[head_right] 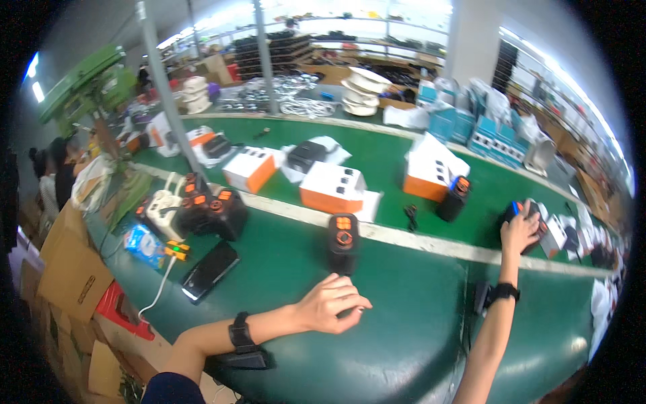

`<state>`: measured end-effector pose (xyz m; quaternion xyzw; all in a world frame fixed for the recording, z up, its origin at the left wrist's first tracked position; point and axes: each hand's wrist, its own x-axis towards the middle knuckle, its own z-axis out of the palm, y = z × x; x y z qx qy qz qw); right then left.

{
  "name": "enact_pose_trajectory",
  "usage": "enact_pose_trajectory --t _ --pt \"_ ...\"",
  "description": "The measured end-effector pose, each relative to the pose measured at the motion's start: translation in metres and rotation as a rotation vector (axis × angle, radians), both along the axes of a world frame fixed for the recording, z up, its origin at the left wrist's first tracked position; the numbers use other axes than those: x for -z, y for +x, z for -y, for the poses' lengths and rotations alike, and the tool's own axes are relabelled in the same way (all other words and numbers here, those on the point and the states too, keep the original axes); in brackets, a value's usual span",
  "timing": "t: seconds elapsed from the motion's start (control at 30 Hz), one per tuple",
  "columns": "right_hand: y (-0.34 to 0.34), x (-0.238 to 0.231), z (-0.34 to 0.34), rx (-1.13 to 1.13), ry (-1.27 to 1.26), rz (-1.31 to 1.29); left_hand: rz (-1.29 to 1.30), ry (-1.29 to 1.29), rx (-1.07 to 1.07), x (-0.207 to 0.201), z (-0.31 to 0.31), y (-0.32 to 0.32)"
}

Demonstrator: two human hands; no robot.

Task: The recorder is testing multiple handheld walkie-talkie devices by pressing buttons and checking indicator lights on an assembly line.

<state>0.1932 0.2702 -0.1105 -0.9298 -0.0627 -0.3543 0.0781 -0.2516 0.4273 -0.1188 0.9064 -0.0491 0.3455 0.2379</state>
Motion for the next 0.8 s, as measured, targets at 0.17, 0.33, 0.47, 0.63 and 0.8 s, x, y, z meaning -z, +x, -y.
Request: enact_pose_trajectory --t 0.17,0.33,0.47,0.63,0.8 --pt "-0.106 -0.013 -0.059 -1.212 0.168 -0.05 0.446 0.104 -0.192 -0.05 -0.051 0.009" --pt "-0.247 -0.001 -0.085 -1.649 0.084 -0.459 0.327 -0.226 -0.533 -0.081 -0.168 0.07" --pt "-0.282 0.013 -0.098 -1.714 0.132 -0.474 -0.246 -0.255 -0.827 -0.061 -0.236 0.107" --pt "-0.286 0.042 -0.115 -1.722 0.439 -0.651 -0.524 -0.171 -0.906 -0.036 -0.273 0.135" --pt "-0.291 0.048 -0.123 -1.714 0.558 -0.633 -0.595 -0.195 -1.0 -0.029 -0.29 0.157"
